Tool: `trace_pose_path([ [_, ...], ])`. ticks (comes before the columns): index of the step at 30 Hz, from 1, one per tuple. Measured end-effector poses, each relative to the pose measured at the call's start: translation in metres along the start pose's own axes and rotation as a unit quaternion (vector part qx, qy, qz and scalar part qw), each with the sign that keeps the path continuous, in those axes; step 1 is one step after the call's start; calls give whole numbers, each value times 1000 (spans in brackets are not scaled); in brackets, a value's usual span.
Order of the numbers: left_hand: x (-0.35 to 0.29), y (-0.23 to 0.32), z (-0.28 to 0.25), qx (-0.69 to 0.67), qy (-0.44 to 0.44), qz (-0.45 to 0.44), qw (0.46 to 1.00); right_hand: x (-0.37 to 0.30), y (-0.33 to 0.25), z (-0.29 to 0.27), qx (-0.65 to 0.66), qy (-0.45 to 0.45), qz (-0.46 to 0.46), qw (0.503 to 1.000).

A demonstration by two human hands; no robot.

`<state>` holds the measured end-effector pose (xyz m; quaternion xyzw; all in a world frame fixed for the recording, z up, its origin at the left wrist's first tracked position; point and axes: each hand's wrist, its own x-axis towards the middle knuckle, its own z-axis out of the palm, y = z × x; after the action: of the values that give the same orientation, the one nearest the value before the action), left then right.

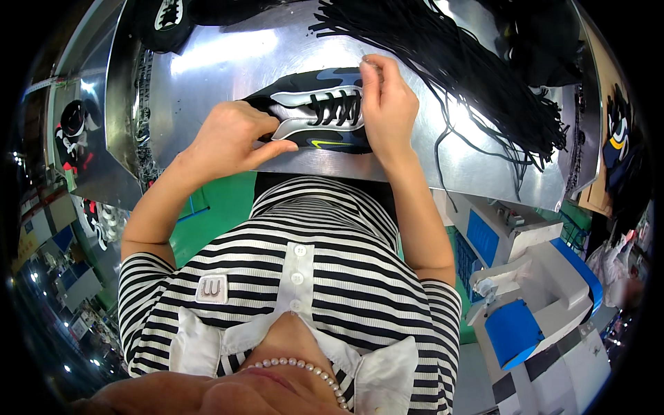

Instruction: The person laces a shoe by hand, threading the laces through the eyelets one by one. They then move the finished shoe aside and pick up another lace.

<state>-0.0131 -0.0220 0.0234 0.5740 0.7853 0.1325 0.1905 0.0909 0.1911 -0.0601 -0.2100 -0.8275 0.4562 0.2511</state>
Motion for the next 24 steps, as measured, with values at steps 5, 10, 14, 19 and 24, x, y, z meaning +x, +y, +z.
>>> trace_pose_path([
  [5,7,5,9,-82,98,-63,990,-2,-4,-3,119,-36,55,991],
  [10,30,9,32,-342,205,-171,901,-10,-12,-4,190,-62,80,977],
  [14,43,-2,36,-408,181,-247,860,-14,-10,-3,219,-71,88,969],
  [19,46,-5,51,-410,235,-202,858,-1,-26,-5,64,-129,46,989],
  [24,42,-7,55,-407,215,-241,855,8,-19,2,6,-182,36,983],
])
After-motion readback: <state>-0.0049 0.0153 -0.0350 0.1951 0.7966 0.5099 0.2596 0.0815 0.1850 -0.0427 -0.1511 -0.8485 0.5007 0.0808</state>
